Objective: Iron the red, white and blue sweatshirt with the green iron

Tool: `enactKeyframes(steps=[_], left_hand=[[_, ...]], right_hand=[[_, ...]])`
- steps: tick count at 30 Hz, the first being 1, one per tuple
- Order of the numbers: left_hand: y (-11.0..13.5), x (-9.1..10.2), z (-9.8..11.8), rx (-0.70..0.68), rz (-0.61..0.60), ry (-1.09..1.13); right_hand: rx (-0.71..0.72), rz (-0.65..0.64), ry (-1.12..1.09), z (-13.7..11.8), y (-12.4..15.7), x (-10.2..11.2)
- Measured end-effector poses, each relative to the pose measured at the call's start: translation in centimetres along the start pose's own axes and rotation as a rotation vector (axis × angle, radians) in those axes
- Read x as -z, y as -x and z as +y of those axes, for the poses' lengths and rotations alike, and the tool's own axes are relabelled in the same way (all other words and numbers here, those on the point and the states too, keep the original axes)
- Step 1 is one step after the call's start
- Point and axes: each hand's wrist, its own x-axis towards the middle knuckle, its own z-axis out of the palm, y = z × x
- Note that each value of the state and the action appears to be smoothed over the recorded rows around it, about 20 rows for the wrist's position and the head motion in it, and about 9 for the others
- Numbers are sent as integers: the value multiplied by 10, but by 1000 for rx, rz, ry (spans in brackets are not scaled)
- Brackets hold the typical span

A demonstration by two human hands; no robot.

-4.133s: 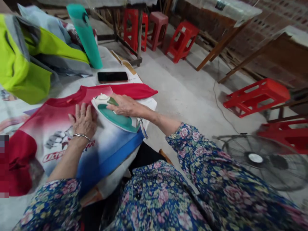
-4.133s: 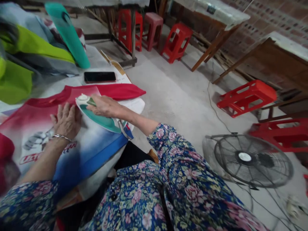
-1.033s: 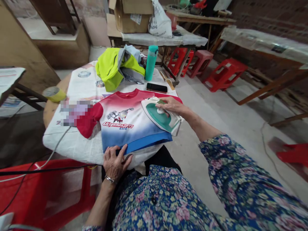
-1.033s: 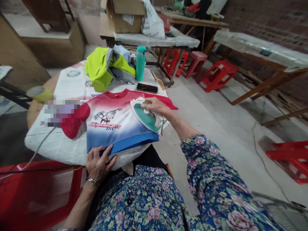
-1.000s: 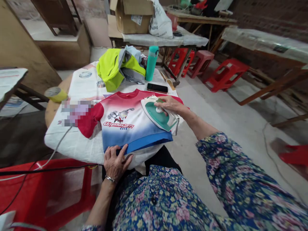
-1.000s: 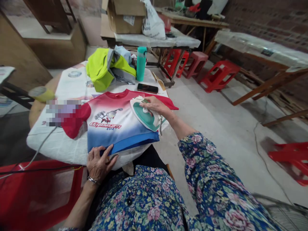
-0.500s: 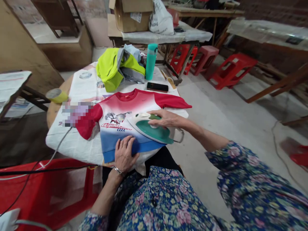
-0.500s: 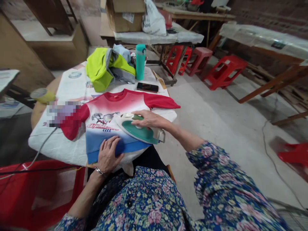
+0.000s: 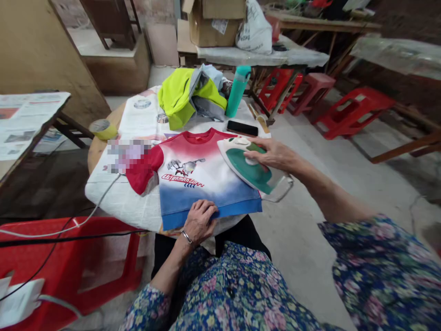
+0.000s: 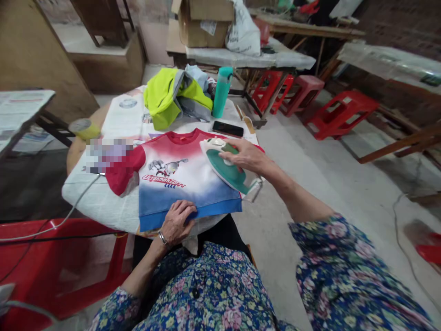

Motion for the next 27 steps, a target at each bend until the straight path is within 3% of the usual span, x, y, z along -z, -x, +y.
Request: enactKeyframes(steps=[5,9,12,16,19,22,25,27], left_hand=[[-3,2,1,-19,60,-3],[-4,1,-1,-27,79,10],[-3,1,-3,-33,96,12],[-3,2,-4,-12,47,-12],[-5,3,-4,22,16,-53],[-6,4,-6,22,-8,-79],[-7,6,-10,-6,8,-93],[-7,8,-13,-37,44,-103]], right_hand=[[72,-94,0,-28,-40,-38],[126,-202,-51,-32,-36,-64],[116,-305,-40,-23,-15,-66],[42,-392,-16,1,17,-47],[-40,-314,-39,21,30,-27],[-86,-135,-33,32,26,-13],[-83,44,4,28,7,-11],[-57,90,30,17,-8,-15]])
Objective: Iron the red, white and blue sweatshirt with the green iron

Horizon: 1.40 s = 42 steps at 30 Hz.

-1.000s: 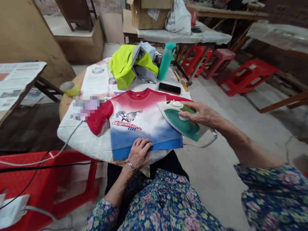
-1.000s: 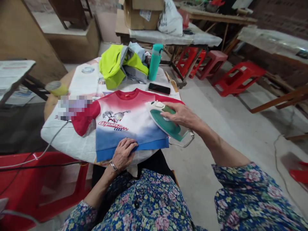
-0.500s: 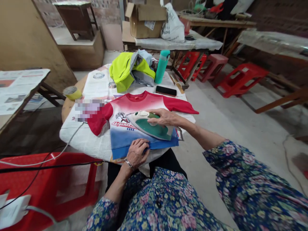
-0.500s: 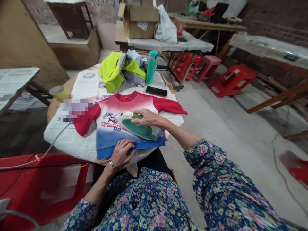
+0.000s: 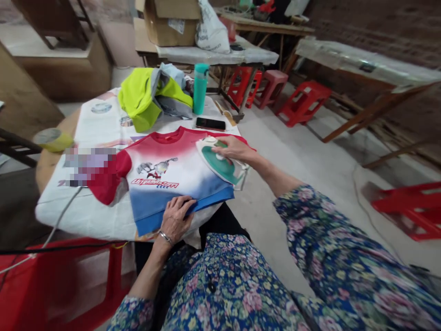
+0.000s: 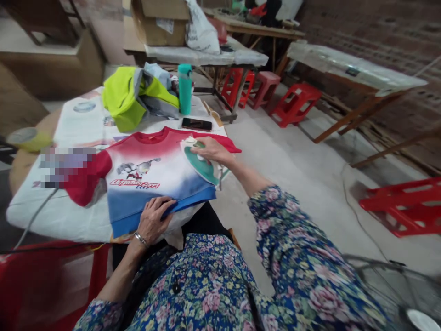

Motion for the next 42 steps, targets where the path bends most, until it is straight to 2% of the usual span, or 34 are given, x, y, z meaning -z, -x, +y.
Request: enactKeyframes(steps=[4,8,11,14,18,22,25,30,32,36,39,42], left_hand=[[-2,1,-8,-67,82,-45],[-3,2,-12,-122,130,-78],[-2,4,-12,-146,126,-71],[-1,5,-13,-140,113,-59],[-1,3,-15,-139,124,-40],[0,0,-17,-144,163,-18],[0,-1,-19,-126,150,4],[0,3,-19,-113,100,6],[-1,5,-17,-140,110,9],[0,7,-12,-156,107,-6],[2,8,-9,-129,72,-29],[5,8,-6,-88,28,-46]], right_hand=[[94,-45,29,-33,-14,-17],[129,-213,29,-56,0,-35],[103,-288,-39,-53,19,-41],[70,-318,-101,-32,35,-36],[1,-237,-115,1,47,-19],[-100,-29,-112,19,53,-1],[-83,55,-61,18,53,7],[2,63,14,-9,42,7],[36,23,-3,-24,36,3],[114,-142,-61,-44,27,-14],[166,-245,-85,-43,23,-28],[147,-272,-109,-29,19,-35]])
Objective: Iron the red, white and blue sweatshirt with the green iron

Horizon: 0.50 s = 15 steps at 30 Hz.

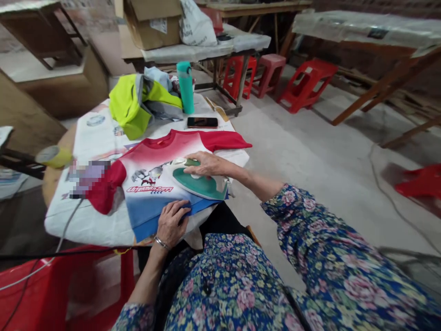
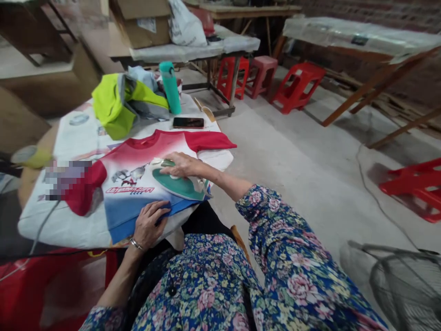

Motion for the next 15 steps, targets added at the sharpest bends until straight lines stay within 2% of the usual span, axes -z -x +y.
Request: enactKeyframes(steps=[5,9,12,15], left_hand=[[0,1,5,33,-24,20],[0,0,7,60,-50,24],[-1,-1,7,64,-43,15],[-2,-2,7,38,-19,5]], right_hand=[[-113,169,1,26,0,14],[-197,316,51,30,1,29],[-208,311,95,22,1,29],[-115,269,132,11,0,17]])
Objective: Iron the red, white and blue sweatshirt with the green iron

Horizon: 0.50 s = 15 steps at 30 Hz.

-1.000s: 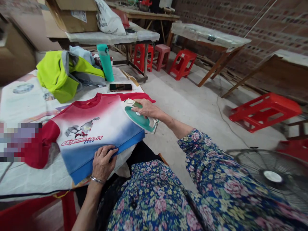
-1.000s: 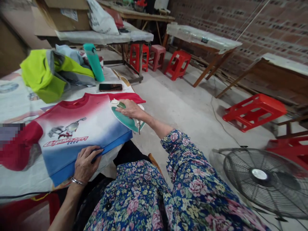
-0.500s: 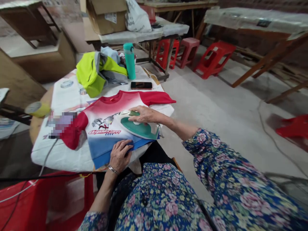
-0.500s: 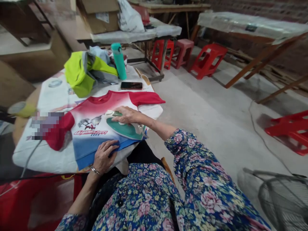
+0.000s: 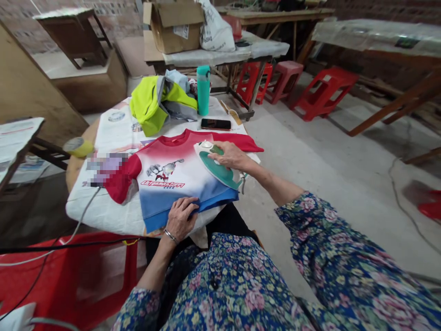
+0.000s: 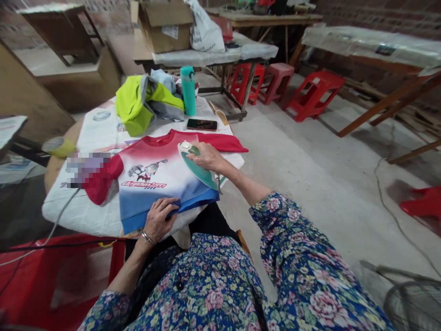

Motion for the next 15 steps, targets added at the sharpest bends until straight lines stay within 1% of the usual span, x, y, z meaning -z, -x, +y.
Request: enactKeyframes(steps=[2,4,6,8,9,11,15], left_hand=[[0,0,-1,-16,15,-4],[0,0,-3,-17,16,2],[2,-1,-5,-4,9,14],[3,-2,-6,10,8,25],[4,-3,-7,13,9,29],[4,-4,-6,11,14,37],[3,-4,-4,-12,48,39]], right_hand=[[90,-39,-18,-7,2,-10],[158,-129,-63,-12,5,-20],[175,-250,-105,-14,7,-27],[152,-327,-136,-13,9,-29],[131,-332,-142,-11,10,-28],[82,-285,-142,-3,8,-22],[-19,-94,-87,13,-4,-3]])
